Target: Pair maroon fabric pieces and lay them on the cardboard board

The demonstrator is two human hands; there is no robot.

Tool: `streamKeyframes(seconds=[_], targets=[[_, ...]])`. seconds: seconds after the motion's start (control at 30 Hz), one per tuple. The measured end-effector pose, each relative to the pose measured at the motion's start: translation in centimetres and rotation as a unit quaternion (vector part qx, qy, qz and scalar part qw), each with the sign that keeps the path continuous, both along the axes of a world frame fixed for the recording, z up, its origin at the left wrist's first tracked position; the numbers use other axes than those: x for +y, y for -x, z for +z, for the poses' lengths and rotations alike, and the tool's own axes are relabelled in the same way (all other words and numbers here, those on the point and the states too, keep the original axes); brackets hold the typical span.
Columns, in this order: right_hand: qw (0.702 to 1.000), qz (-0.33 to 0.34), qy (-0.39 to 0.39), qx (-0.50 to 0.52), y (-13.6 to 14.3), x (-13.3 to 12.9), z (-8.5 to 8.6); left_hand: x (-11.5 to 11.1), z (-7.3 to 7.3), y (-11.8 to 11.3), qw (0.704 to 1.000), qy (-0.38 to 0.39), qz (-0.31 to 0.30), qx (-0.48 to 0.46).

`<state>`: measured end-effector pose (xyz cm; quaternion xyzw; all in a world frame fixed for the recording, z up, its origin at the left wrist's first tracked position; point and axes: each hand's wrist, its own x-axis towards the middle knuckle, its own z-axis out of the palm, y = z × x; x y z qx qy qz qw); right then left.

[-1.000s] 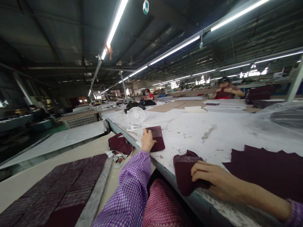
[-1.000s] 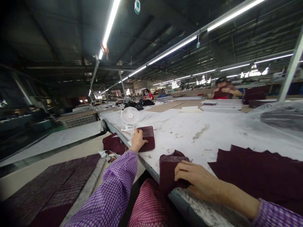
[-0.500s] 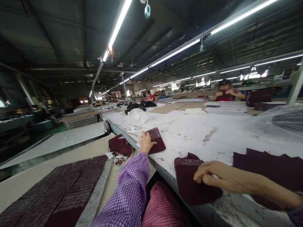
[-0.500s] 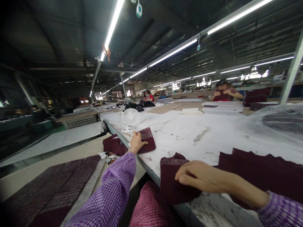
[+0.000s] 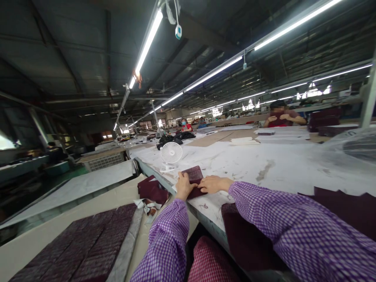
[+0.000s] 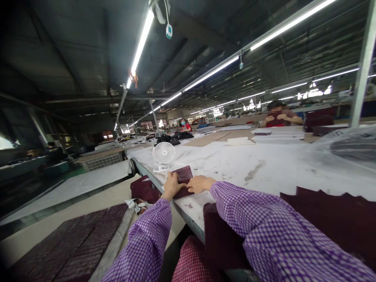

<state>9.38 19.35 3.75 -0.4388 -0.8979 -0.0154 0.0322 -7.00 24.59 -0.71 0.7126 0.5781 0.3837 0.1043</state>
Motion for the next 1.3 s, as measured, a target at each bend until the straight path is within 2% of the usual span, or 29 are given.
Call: streamKeyframes(seconds=[0.1, 0.23, 0.33, 0.4, 0.53, 0.63, 0.73, 0.87, 0.93, 1.03, 1.13, 1.3], targets=[[0.999, -0.033, 0.010, -0.007, 0.2, 0.6, -0.8, 0.5, 0.4, 1.8, 0.994, 0.011, -0.020, -0.111], [0.999, -0.040, 0.022, -0.005, 0.1, 0.6, -0.9, 0.4, 1.6, 6.3, 0.961, 0.021, 0.003, -0.275], [0.999, -0.038, 0.033, 0.000, 0.2, 0.8, -0.6, -1.9, 2.0, 8.4, 0.935, 0.015, 0.005, -0.353], [0.999, -0.030, 0.043, 0.011, 0.1, 0.7, -0.1, -4.6, 1.5, 8.3, 0.927, 0.016, -0.032, -0.374], [0.998, -0.018, 0.030, 0.059, -1.7, -1.5, 1.6, -10.7, -1.0, 6.8, 0.927, 0.042, -0.135, -0.346], [0.996, -0.009, 0.011, 0.091, -4.1, -5.1, 3.3, -14.2, -2.9, 5.9, 0.939, 0.045, -0.132, -0.315], [0.995, 0.020, 0.010, 0.094, -6.5, -8.9, 4.3, -16.5, -3.7, 5.0, 0.951, 0.042, -0.127, -0.280], [0.998, 0.008, -0.031, 0.058, -8.2, -12.0, 3.5, -18.6, -3.1, 2.2, 0.973, -0.022, -0.129, -0.189], [0.998, 0.012, -0.031, 0.052, -8.4, -12.5, 2.7, -19.4, -2.5, 0.1, 0.983, -0.047, -0.124, -0.124], [0.999, 0.007, -0.021, 0.050, -8.4, -12.5, 1.7, -19.8, -1.6, -2.9, 0.993, -0.044, -0.103, -0.046], [0.998, 0.008, -0.019, 0.062, -8.6, -12.5, 1.1, -19.6, -0.7, -5.0, 0.995, -0.033, -0.089, -0.037], [0.994, 0.002, -0.036, 0.100, -9.1, -12.3, 0.8, -18.6, 0.1, -6.9, 0.986, -0.050, -0.134, -0.091]])
